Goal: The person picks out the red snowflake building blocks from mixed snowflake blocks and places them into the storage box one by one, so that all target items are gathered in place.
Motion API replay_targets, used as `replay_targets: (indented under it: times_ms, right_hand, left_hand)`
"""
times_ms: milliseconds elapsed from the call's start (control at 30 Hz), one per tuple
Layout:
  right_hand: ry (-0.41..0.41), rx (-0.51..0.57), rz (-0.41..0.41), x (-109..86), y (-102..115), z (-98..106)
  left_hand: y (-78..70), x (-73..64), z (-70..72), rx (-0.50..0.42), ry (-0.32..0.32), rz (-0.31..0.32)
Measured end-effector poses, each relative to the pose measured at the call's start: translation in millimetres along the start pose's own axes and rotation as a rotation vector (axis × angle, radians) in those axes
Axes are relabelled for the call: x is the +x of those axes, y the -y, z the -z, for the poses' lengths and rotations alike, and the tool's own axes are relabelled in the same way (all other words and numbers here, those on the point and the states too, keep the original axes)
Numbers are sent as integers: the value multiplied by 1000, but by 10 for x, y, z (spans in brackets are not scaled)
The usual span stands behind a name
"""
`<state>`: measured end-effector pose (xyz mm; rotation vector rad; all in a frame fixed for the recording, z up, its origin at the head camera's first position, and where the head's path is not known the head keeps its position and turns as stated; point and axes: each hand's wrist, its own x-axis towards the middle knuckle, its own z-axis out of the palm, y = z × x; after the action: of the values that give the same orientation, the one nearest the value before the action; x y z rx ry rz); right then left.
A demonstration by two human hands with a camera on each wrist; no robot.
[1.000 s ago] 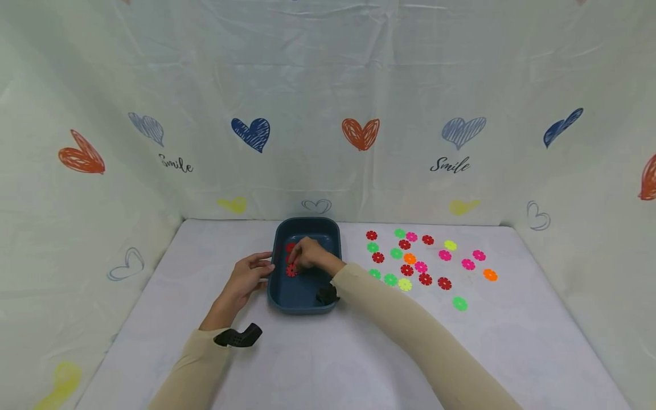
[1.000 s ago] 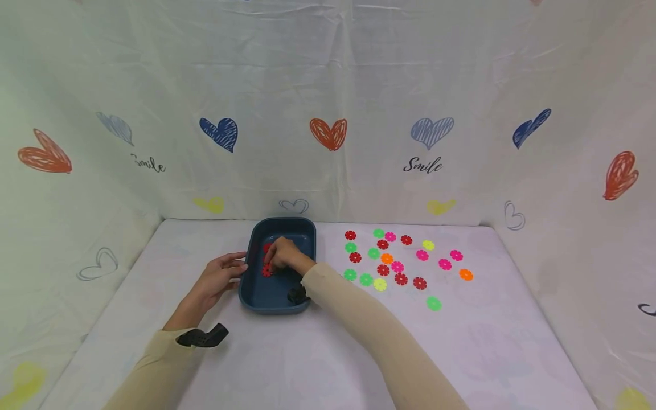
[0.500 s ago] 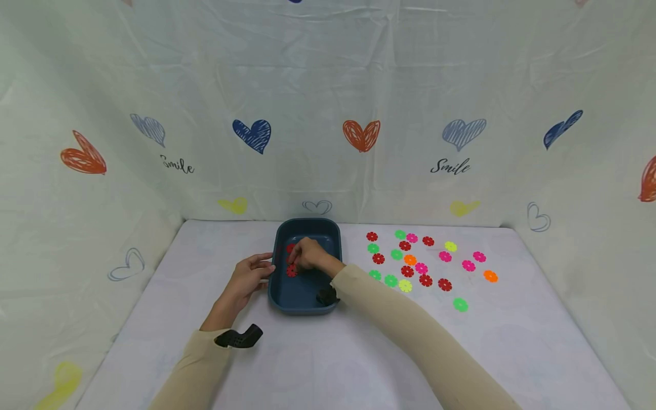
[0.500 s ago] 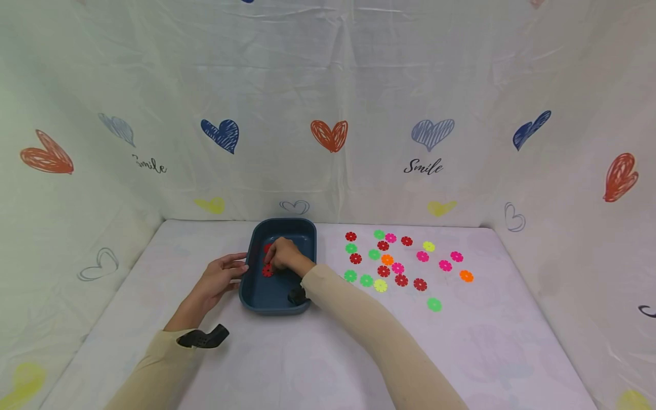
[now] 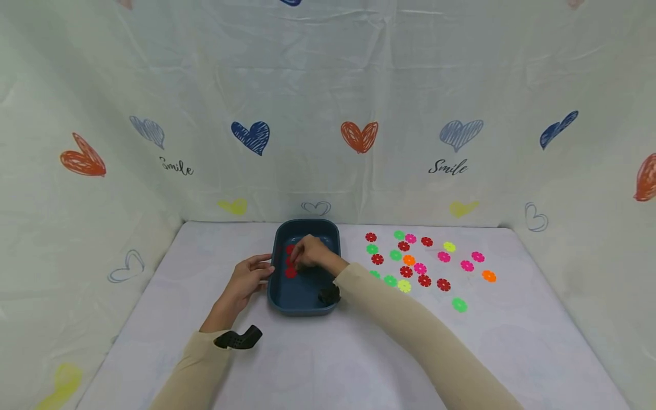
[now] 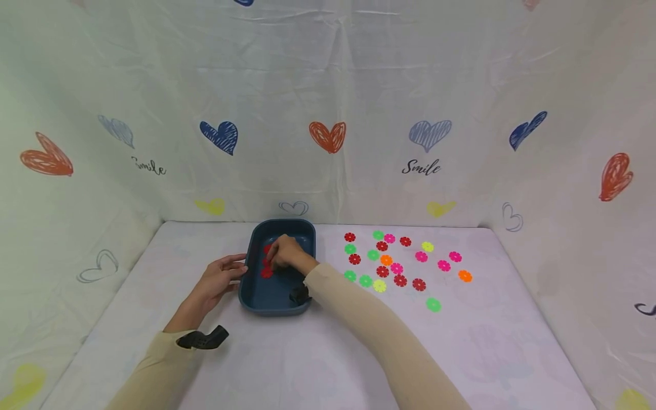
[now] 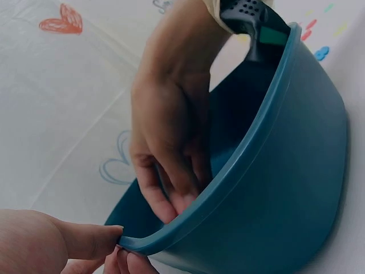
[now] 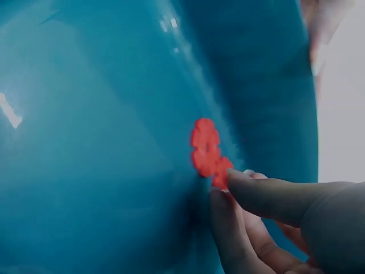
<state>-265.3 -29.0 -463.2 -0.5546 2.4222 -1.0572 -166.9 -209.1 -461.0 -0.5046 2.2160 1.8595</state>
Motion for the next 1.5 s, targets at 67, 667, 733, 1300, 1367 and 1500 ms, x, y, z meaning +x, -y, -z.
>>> replay_targets:
  times_ms: [67,667,733,1300,1367,1500]
  right_hand:
    - [-7,-6,9,-28,6,53]
    - [-18,77,79,-497,0,573]
    - [-25,100,75,-561,-45,621]
    - [-174,192,-90,-1139,-558,1071]
    - [-182,202,-100,-1199,-610,1108]
    - [-186,233,-115,-1322,-735,1183]
  left_hand:
    - [0,0,-5,1,2,-1]
    - [1,2,39,41,22,-3]
    - [3,3,40,45,24,-1]
    - [1,36,11,43,35,10]
    - [-4,32,15,47,33,15]
    - [-18,23,12,50,35,18]
